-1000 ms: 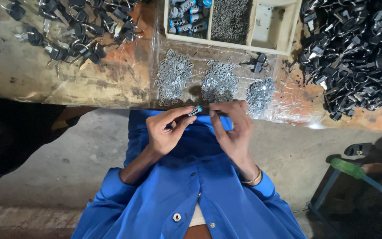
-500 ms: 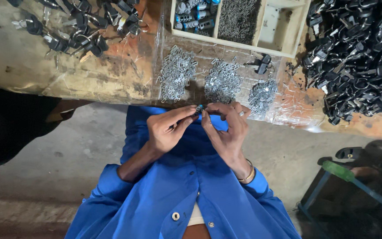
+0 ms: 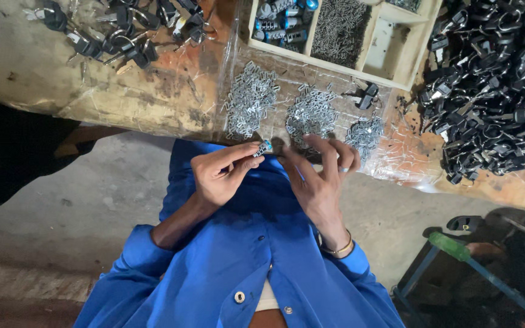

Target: The person sits at a workbench assembling padlock lock cores. They pick small metal pin components from piles and a compartment tray, insert them one at a time into a lock cylinder held in their hands, and place finished cylinders with blue caps into the tray.

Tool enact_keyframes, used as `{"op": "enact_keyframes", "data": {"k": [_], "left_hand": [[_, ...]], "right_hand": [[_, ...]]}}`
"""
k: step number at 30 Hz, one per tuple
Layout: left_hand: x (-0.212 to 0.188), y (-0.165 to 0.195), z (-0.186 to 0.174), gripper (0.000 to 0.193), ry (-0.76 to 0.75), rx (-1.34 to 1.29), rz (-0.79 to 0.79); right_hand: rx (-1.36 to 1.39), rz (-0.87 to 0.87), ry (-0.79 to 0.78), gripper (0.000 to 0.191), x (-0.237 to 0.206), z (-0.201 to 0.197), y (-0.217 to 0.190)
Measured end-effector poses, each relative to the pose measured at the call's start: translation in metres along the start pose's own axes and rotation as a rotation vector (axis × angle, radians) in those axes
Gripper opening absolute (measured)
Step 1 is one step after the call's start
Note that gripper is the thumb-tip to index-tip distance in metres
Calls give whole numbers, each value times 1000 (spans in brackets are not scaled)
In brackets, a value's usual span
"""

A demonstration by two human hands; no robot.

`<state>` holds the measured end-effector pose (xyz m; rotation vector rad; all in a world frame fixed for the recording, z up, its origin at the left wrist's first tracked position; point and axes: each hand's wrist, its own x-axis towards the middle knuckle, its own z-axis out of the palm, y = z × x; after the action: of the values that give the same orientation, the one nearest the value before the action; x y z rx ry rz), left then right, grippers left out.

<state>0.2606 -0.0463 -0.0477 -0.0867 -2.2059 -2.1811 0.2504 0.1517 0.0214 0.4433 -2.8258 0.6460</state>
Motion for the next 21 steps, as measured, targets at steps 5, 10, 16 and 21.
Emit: {"op": "enact_keyframes", "data": {"k": [5,10,16,21], "left_hand": [[-1,-6,-1,20,4,1,9],[-2,-6,-1,22,3,-10,-24],[0,-6,-3,21,-4,-31,-9],[1,-8,-4,24,24,34,22]], "right_hand": [[111,-17,-47,32,-8,2,11],[69,32,42,30,-6,1,6],[278,133,-10,23,7,4,-12],[435,217,-6,21,15,10,-25]]}}
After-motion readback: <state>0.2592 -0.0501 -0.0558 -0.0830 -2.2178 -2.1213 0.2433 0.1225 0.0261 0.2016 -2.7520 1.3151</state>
